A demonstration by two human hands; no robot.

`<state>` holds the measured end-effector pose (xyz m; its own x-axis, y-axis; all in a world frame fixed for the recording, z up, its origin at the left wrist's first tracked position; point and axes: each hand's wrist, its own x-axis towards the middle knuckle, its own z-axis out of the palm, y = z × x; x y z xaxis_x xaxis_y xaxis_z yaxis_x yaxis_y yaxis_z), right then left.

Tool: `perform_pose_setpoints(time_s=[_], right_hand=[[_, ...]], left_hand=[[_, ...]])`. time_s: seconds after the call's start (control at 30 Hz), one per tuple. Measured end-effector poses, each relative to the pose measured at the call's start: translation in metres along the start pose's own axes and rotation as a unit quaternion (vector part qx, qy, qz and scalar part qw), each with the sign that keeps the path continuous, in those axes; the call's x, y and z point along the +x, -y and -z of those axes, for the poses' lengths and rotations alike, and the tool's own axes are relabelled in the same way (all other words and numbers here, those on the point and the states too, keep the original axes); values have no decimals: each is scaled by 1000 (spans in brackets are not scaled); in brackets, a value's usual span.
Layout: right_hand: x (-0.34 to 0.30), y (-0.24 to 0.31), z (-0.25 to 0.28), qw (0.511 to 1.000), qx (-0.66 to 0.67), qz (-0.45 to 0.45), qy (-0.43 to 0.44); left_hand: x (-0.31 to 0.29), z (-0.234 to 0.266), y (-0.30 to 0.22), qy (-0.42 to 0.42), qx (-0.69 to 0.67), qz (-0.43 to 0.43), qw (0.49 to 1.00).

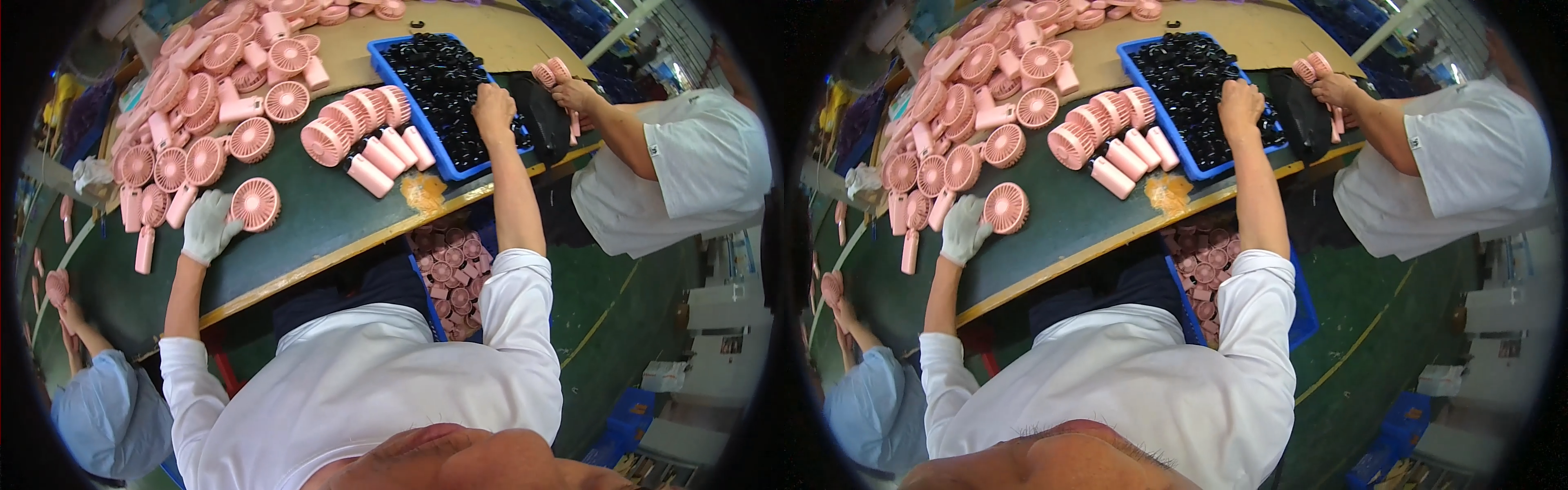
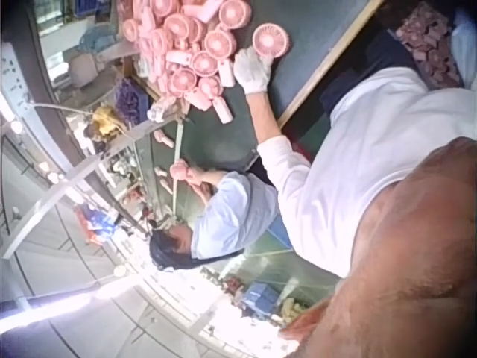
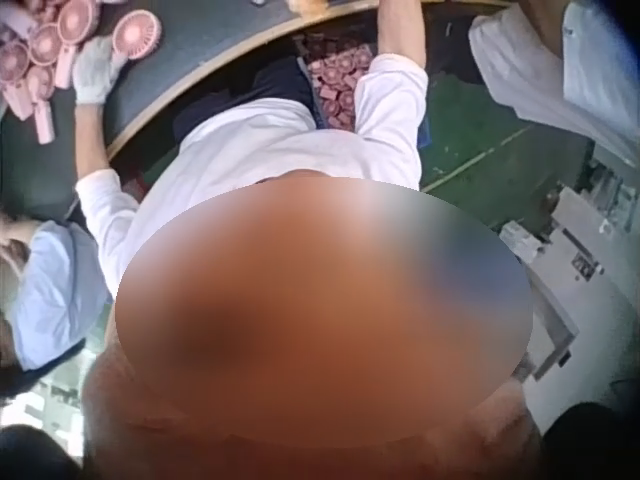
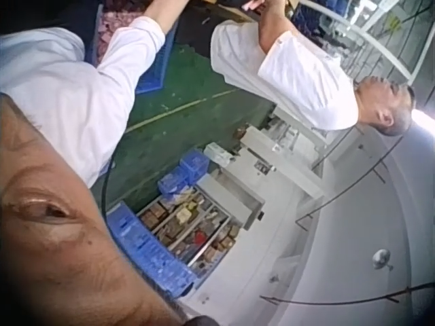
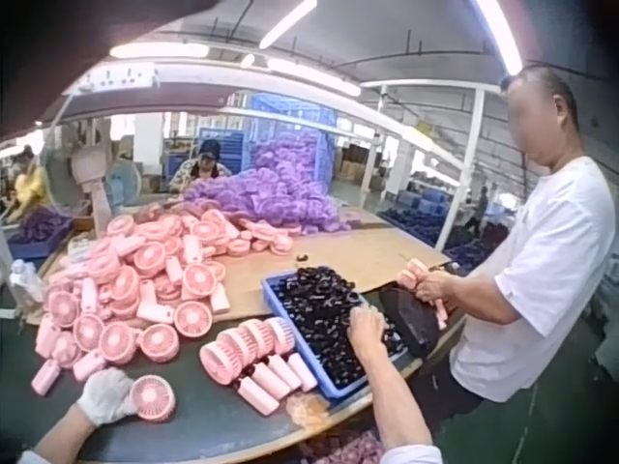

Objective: The person assembles mini fans by hand, snapping together various plastic components, including fan housings and fan blades, at a factory workstation.

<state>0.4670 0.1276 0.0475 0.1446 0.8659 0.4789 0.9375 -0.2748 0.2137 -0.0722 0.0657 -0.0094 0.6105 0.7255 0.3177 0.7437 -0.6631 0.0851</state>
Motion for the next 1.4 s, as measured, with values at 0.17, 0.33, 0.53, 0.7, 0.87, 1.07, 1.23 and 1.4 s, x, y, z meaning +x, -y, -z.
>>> perform_pose_setpoints(time_s=[0.17,0.33,0.53,0.7,0.87,1.07,1.23,1.4], right_hand=[[-1,2,-2,988,115,-63,-85],[-2,12,7,934,277,-99,-202],[-80,101,65,802,567,-5,-189],[-161,170,97,684,729,2,21],[-183,202,110,692,719,71,7],[-169,225,127,724,682,102,-32],[-168,254,133,773,532,231,-255],[-190,271,126,740,475,373,-296]], left_hand=[[-12,14,-27,-71,38,-47,996],[-12,18,-63,-102,20,44,994],[-24,16,-60,-28,21,111,993],[-28,8,-57,-62,-8,128,990],[-45,-16,-51,-259,-645,316,646],[-6,1,-119,-197,-761,289,547],[-10,20,-145,-126,-770,375,500],[-22,0,-138,-222,-699,348,584]])
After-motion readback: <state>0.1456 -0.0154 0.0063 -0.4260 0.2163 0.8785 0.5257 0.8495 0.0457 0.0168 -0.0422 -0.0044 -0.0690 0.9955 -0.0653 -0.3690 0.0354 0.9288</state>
